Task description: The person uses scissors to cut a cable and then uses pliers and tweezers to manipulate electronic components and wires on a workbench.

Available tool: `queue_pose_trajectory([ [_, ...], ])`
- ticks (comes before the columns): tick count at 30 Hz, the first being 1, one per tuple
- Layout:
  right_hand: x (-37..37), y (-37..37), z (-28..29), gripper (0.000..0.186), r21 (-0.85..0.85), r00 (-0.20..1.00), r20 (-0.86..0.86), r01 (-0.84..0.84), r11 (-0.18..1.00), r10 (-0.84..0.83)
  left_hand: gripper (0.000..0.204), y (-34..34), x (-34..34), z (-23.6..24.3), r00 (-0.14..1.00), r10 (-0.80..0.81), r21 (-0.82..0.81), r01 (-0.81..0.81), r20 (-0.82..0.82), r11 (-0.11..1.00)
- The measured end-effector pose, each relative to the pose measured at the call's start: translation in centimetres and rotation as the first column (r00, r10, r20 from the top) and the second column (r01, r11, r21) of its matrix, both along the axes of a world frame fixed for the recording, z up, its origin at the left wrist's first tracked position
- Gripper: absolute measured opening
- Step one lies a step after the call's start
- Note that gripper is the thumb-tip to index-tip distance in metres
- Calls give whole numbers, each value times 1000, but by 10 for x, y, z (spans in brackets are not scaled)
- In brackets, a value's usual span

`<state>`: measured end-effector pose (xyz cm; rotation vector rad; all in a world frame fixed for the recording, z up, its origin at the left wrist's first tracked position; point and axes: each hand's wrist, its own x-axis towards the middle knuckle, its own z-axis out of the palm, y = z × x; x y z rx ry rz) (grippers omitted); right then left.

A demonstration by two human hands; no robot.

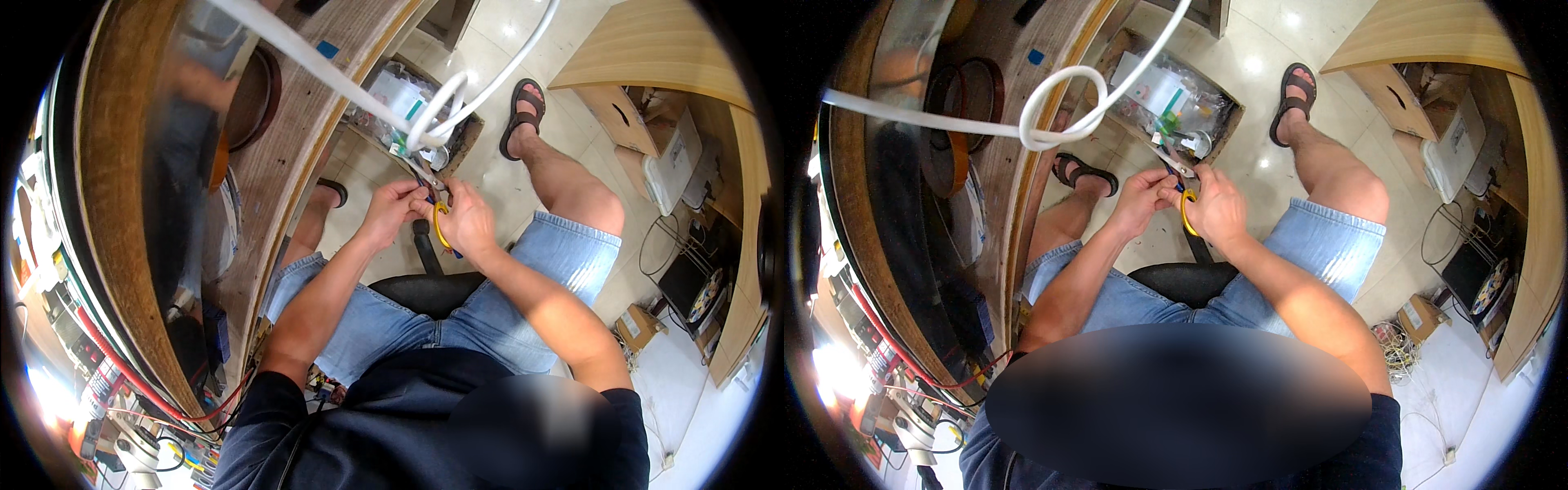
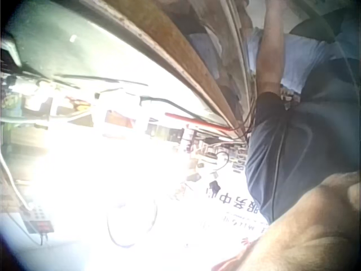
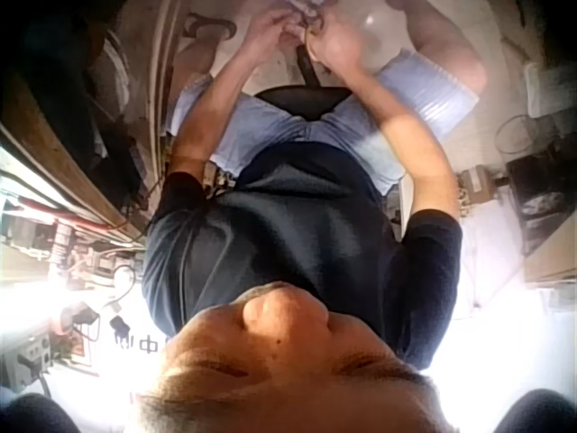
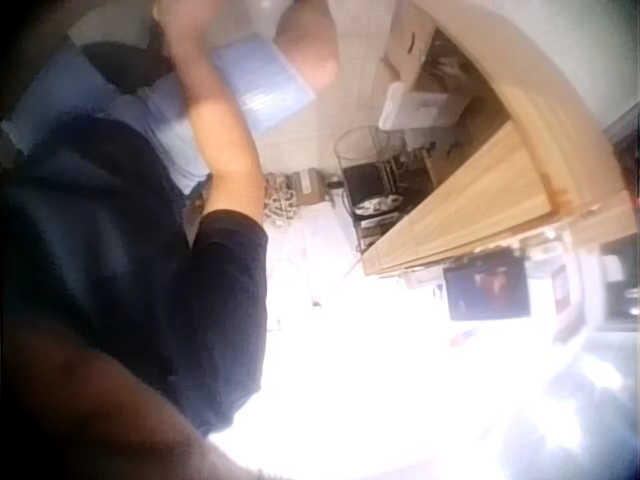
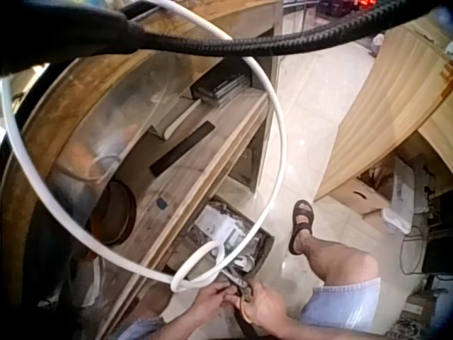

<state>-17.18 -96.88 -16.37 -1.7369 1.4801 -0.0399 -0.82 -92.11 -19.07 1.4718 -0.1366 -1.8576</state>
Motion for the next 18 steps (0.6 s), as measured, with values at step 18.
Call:
queue_pose_trajectory([
  [18, 0, -3, 4, 65, 0, 1000, 1, 13, 1000, -13, 19, 0, 0, 1, 999, -27, -13, 27, -26, 1000],
])
